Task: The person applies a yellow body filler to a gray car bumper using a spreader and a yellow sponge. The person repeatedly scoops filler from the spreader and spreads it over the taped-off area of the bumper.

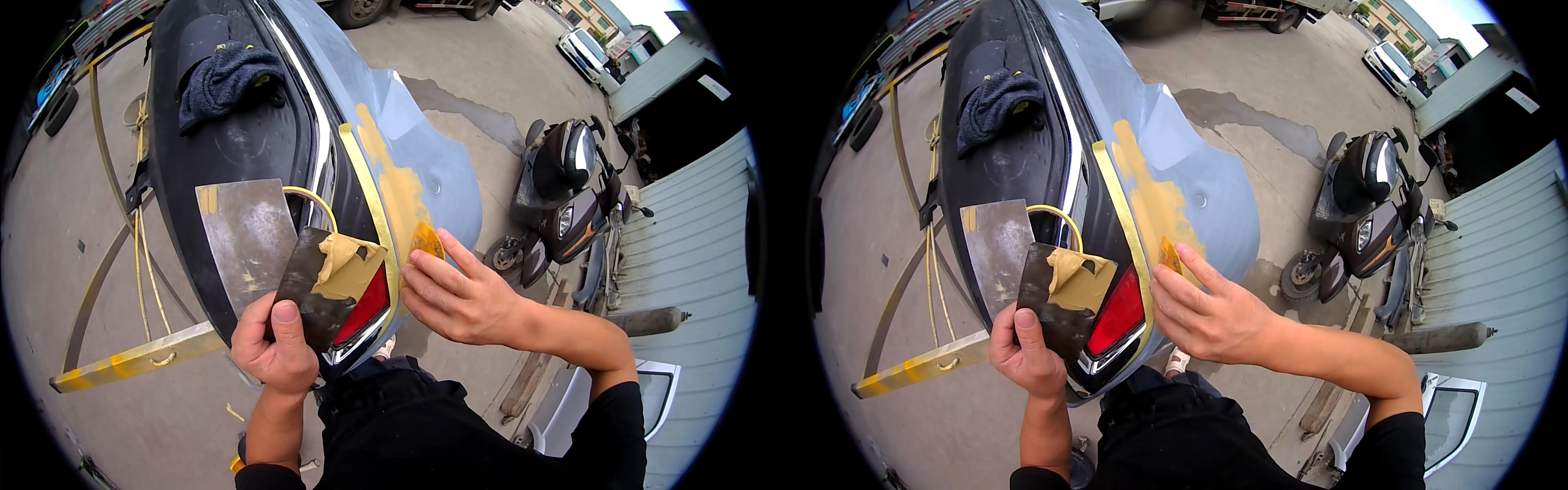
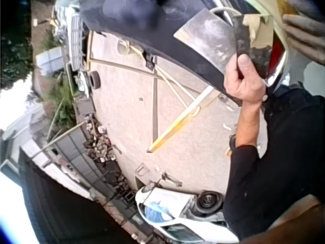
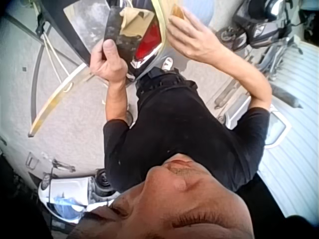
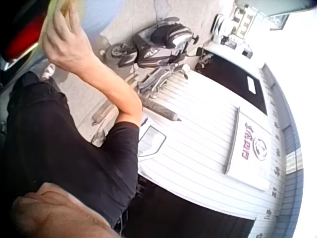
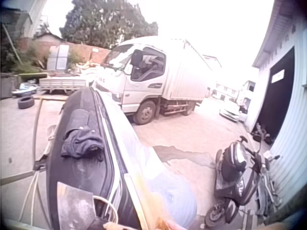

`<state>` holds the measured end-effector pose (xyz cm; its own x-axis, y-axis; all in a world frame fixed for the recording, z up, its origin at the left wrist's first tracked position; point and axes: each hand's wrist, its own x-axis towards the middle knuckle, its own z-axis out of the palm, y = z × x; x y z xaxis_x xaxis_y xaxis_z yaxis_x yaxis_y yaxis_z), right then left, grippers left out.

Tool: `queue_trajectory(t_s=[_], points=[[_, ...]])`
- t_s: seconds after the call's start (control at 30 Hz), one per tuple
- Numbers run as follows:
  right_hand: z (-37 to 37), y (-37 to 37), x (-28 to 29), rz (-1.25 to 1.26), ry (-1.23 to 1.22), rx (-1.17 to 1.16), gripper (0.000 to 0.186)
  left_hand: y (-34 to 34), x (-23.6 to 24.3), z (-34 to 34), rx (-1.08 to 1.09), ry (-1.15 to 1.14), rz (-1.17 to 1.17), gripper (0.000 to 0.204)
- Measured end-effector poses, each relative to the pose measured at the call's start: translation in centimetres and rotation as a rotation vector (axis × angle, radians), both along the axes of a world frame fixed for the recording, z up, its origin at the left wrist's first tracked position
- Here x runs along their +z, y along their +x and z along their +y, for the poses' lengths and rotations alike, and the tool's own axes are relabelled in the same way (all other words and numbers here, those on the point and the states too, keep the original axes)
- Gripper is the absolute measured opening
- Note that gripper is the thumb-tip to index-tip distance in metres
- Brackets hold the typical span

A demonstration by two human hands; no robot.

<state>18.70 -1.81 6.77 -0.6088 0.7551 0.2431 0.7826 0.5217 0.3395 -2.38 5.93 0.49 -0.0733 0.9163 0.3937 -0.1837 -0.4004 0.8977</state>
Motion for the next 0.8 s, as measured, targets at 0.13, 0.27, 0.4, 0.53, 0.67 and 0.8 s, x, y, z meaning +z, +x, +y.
queue_trajectory(t_s=[0.13,0.27,0.4,0.53,0.67,0.8], points=[[-1.2,-0.5,-0.4,0.031,-0.071,0.004,0.020,0.0,0.0,0.0,-0.015,-0.005,-0.001,0.022],[0.7,0.5,0.3,0.116,-0.074,0.004,0.015,-0.5,0.2,-0.2,-0.093,-0.022,0.044,0.021],[2.9,1.6,1.2,0.103,-0.063,0.037,0.015,-0.5,0.1,-0.3,-0.095,-0.019,0.042,0.021],[4.3,2.2,2.0,0.037,-0.025,0.054,0.015,-0.4,0.1,-0.3,-0.086,-0.026,0.037,0.021],[4.1,2.3,2.5,0.097,0.047,0.048,0.016,-0.2,0.1,-0.3,-0.061,-0.025,0.013,0.022],[2.5,3.0,1.5,0.147,-0.069,0.184,0.016,-0.1,-0.1,-0.1,-0.015,-0.016,0.004,0.023]])
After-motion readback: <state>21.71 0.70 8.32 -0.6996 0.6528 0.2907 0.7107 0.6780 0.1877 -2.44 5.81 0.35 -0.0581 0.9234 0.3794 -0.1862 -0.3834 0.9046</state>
